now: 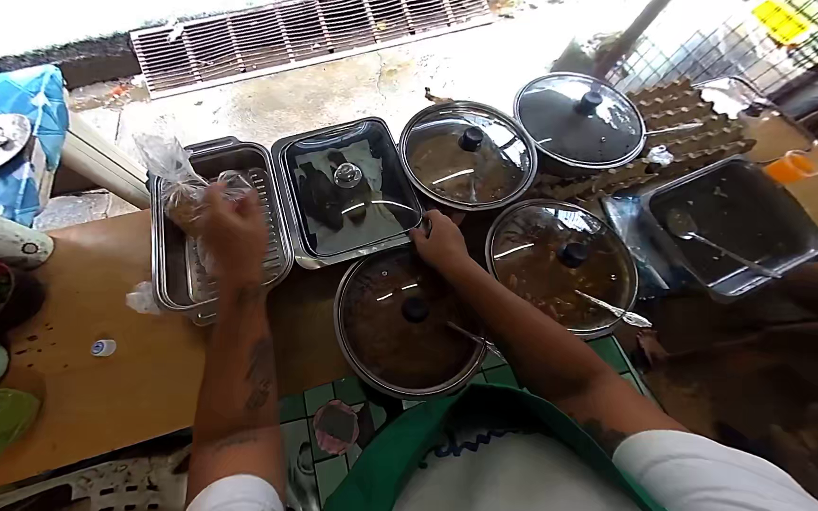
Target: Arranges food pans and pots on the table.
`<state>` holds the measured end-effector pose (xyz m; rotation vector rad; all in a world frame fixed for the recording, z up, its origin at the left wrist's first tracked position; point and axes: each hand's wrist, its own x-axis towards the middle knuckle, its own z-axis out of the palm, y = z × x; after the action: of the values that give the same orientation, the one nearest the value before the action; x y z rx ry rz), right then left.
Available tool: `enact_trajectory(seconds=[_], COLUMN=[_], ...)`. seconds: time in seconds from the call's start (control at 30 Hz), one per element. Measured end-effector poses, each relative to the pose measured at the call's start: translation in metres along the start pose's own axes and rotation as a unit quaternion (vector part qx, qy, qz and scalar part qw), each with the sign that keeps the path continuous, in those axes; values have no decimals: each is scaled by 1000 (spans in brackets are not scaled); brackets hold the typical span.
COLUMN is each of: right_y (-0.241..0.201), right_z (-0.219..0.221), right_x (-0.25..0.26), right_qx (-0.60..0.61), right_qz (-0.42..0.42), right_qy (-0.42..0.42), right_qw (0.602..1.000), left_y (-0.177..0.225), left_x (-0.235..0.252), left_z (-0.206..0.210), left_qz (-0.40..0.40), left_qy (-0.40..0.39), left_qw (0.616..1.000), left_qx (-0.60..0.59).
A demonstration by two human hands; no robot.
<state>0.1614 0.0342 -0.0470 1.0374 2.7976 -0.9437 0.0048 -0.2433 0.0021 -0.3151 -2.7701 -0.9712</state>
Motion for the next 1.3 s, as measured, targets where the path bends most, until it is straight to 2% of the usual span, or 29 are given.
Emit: enact_trajectory(seconds=[0.07,0.13,0.23,0.3,0.47,0.63,0.77,0.87,0.97,1.1,1.2,1.3], right_y=[4,7,17,29,64,91,96,89,83,73,85,109], right_z=[6,6,-3,-13,-40,-49,-50,-43,-45,-57,-62,-80], right_x=[-5,-16,-34,-46,-79,-103,-109,-105,-106,-115,-124,-138], right_qx=[12,8,3,13,36,64,80,83,80,85,100,112], right_qz=[-7,-18,-55,-79,-88,-65,-58,-74,-64,-79,-103,-112], right_qy=[16,42,90,100,103,106,96,85,56,24,61,103], right_qw=[1000,999,994,992,990,990,990,990,993,993,988,982], left_y=[41,65,80,87,93,93,95,77,75,88,71,36], left_x=[16,32,51,55,57,54,55,62,65,50,8,-60], left_z=[35,73,116,131,146,146,150,151,152,115,72,33], left_qz=[56,57,38,46,71,75,73,135,191,120,192,250], left_qy=[-87,-135,-176,-188,-152,-132,-143,-155,-189,-228,-203,-187], left_qw=[995,989,983,979,986,988,987,979,963,966,959,945], left_qx=[11,20,45,58,-26,-23,-14,-9,-12,-26,-56,-100])
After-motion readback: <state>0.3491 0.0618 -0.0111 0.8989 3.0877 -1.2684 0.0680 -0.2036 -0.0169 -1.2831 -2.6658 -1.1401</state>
